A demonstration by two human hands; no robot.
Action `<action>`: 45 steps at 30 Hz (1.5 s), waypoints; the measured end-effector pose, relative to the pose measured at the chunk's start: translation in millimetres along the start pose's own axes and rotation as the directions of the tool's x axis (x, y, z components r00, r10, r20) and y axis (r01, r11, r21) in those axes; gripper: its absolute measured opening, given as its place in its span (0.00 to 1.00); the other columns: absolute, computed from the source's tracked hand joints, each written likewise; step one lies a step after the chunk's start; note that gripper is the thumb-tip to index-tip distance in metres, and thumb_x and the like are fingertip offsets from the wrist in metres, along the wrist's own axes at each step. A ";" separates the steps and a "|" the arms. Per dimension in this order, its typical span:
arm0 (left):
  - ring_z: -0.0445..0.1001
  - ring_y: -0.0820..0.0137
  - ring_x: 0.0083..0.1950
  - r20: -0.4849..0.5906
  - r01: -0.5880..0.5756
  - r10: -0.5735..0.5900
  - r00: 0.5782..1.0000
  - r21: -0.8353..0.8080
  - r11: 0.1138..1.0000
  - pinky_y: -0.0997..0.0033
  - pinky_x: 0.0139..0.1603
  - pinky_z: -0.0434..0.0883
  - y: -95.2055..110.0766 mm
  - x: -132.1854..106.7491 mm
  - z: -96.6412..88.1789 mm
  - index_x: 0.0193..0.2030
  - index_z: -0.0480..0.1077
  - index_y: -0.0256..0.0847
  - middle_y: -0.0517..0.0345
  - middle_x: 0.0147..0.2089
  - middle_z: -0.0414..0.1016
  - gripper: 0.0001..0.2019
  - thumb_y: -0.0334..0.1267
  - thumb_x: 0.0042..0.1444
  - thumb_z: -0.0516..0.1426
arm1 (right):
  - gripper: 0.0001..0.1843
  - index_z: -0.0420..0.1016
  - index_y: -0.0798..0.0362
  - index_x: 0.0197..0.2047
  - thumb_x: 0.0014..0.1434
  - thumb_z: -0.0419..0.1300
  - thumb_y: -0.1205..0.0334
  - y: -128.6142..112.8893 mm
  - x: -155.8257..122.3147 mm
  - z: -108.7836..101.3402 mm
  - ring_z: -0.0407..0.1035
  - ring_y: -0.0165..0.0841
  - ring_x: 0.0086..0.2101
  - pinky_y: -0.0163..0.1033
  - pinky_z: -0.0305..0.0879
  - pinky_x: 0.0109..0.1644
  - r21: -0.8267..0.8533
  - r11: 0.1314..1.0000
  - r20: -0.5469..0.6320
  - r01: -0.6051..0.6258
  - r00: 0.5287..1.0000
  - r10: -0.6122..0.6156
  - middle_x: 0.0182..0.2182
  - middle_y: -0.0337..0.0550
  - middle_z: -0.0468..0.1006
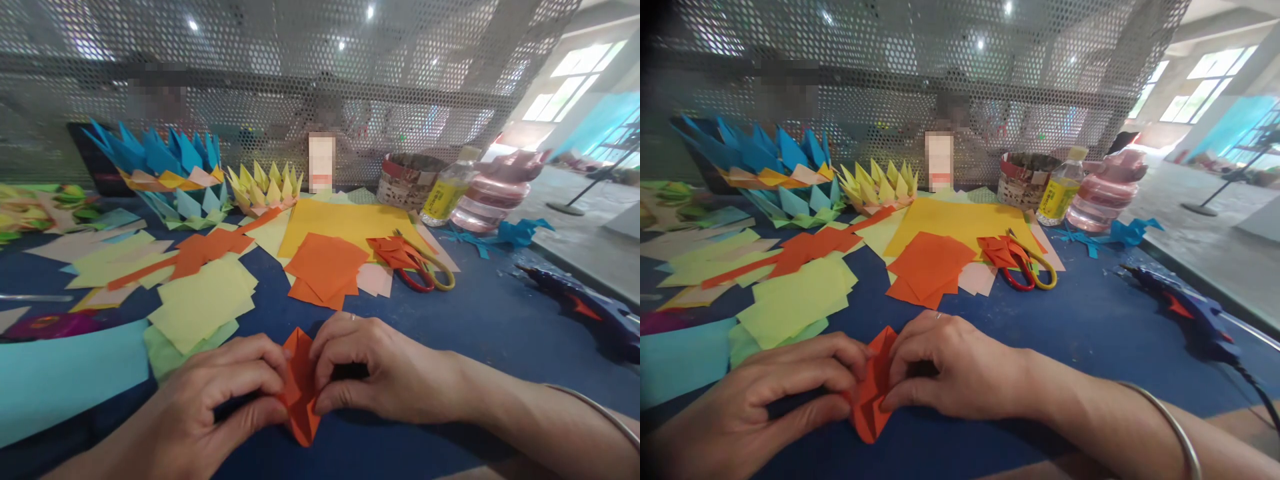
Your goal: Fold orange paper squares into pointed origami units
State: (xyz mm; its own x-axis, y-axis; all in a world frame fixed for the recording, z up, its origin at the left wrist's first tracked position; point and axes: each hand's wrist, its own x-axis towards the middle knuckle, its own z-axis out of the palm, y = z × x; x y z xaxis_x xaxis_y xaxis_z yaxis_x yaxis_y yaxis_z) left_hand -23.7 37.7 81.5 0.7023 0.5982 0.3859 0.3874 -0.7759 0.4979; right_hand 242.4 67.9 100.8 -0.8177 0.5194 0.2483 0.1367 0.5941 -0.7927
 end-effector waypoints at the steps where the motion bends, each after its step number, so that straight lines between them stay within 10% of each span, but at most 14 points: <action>1: 0.83 0.80 0.46 0.003 0.033 -0.033 0.999 0.005 0.999 0.89 0.48 0.76 1.3 -0.3 2.0 0.43 0.75 0.50 0.68 0.45 0.82 0.07 0.36 0.74 0.57 | 0.09 0.80 0.55 0.35 0.66 0.72 0.64 -1.0 -0.9 2.4 0.77 0.33 0.43 0.35 0.72 0.52 -0.017 0.999 -0.019 -0.028 0.999 0.027 0.37 0.44 0.83; 30: 0.76 0.73 0.46 -0.030 0.068 -0.066 0.997 0.098 0.993 0.76 0.46 0.73 4.3 -7.0 20.3 0.45 0.66 0.46 0.61 0.46 0.74 0.06 0.32 0.75 0.53 | 0.15 0.66 0.50 0.31 0.63 0.65 0.75 -11.3 -1.2 25.4 0.67 0.33 0.38 0.38 0.65 0.45 -0.213 0.968 -0.157 -0.131 0.983 0.099 0.33 0.37 0.72; 45: 0.80 0.68 0.40 -0.229 -0.127 0.318 0.920 0.594 0.794 0.63 0.54 0.74 9.7 -29.0 48.6 0.49 0.76 0.42 0.62 0.37 0.82 0.18 0.29 0.77 0.44 | 0.17 0.61 0.50 0.31 0.62 0.65 0.74 -13.2 -0.4 25.6 0.66 0.32 0.37 0.37 0.63 0.44 -0.229 0.957 -0.150 -0.179 0.978 0.147 0.33 0.37 0.71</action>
State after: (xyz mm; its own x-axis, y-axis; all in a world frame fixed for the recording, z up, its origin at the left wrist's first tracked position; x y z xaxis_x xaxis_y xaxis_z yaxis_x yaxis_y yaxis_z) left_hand -11.2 3.1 37.4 0.6325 0.3495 0.6913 0.5736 -0.8111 -0.1147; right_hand 226.6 44.1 96.9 -0.6954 0.6873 0.2097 0.4051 0.6160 -0.6756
